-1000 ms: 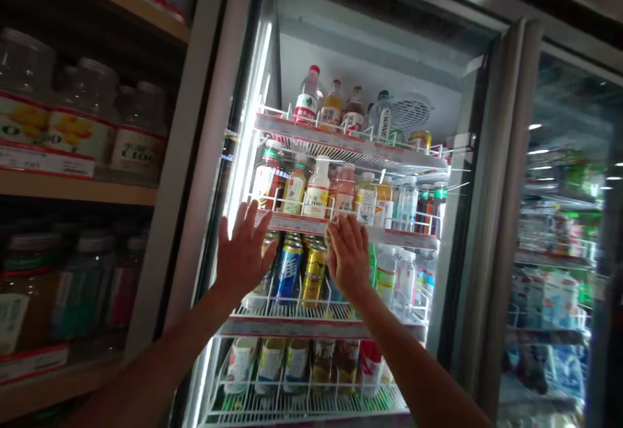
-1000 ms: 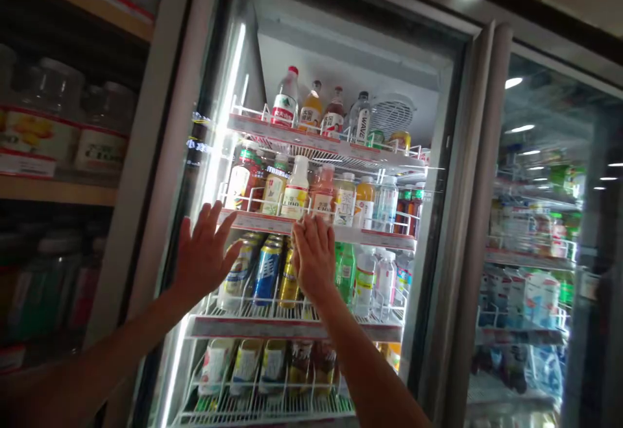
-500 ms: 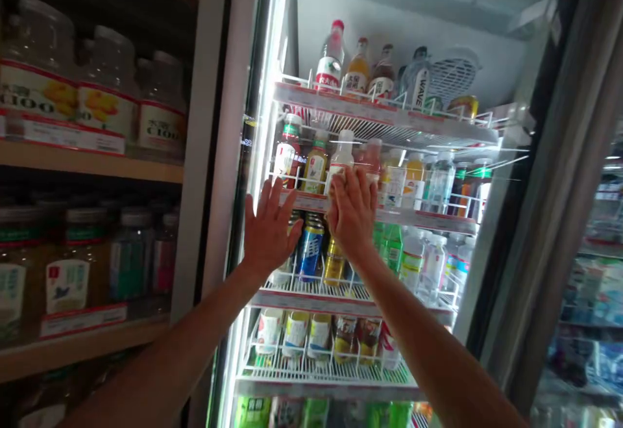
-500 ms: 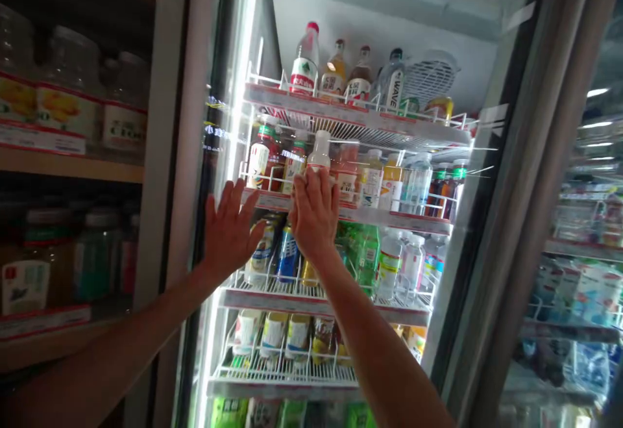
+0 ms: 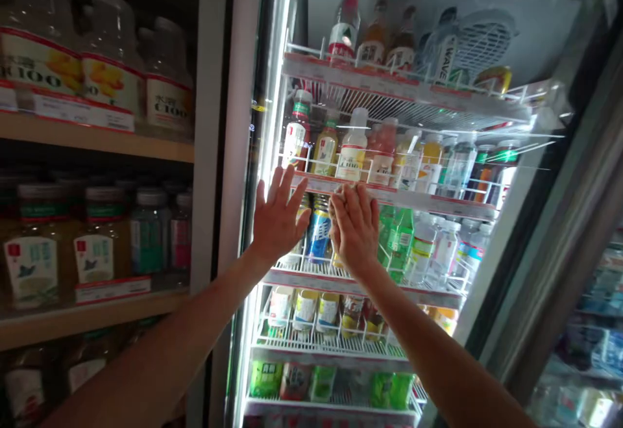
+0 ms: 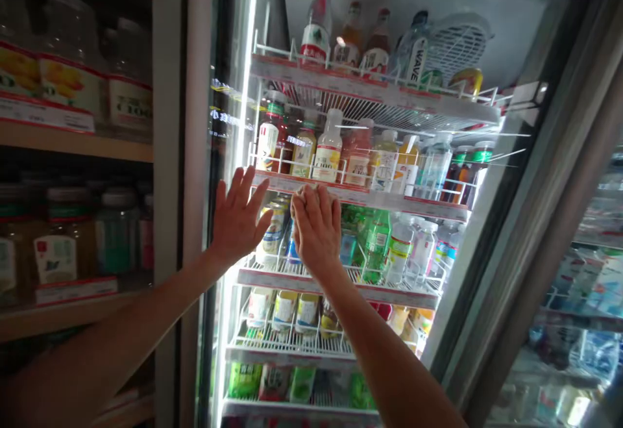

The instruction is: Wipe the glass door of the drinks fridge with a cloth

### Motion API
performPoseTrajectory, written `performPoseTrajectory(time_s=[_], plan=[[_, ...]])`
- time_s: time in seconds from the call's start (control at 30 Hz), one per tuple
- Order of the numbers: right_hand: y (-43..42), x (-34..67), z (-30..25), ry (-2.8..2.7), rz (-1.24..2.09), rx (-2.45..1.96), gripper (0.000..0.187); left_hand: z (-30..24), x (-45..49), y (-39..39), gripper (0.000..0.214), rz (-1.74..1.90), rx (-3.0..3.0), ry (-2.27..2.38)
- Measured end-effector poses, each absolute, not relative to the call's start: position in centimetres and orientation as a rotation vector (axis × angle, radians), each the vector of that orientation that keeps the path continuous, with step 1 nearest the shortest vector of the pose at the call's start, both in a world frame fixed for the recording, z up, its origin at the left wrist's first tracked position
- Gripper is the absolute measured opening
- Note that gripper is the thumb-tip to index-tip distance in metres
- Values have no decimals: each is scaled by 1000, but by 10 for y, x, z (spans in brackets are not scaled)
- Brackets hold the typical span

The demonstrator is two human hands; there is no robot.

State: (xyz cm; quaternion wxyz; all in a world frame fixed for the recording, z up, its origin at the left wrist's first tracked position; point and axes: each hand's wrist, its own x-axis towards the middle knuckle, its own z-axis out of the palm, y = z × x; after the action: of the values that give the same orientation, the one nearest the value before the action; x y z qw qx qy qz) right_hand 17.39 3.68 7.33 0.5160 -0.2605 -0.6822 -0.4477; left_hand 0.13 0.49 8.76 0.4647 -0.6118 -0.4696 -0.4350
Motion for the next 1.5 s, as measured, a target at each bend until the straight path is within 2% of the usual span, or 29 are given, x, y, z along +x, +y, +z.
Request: performPoseTrajectory(time_s=[0.13, 0.33, 0.5, 0.57, 0.77, 0.97, 1.17, 1.37, 1.5], plan=[[28, 174, 44, -1776, -1185, -526, 39, 75, -6, 1, 51, -1018, -1610, -1148], [41, 166, 81, -1627, -983, -629, 44, 75, -12, -1, 49, -1091, -1756, -1148], [29, 167, 10, -1923, -962, -557, 42, 71, -25, -6, 48, -967, -1842, -1113], [26, 170, 0, -1983, -990, -539, 42, 69, -28, -7, 49, -950, -1840, -1119], [31, 172, 44, -1723, -950, -644, 47, 67, -21, -7, 50, -940, -1799, -1173], [20, 172, -18, -1939, -1012, -485, 44, 49, -14, -10, 51, -1003, -1747, -1243], [31, 164, 19, -1701, -933, -611, 48, 35, -24, -3, 50, -1018, -1671, -1068], [22, 161, -22, -1873, -1079, -488, 38, 31, -29, -4, 56, -996, -1611, -973], [28, 153, 6, -1736, -1045, -565, 39, 30, -31, -4, 57, -1018, -1630, -931]])
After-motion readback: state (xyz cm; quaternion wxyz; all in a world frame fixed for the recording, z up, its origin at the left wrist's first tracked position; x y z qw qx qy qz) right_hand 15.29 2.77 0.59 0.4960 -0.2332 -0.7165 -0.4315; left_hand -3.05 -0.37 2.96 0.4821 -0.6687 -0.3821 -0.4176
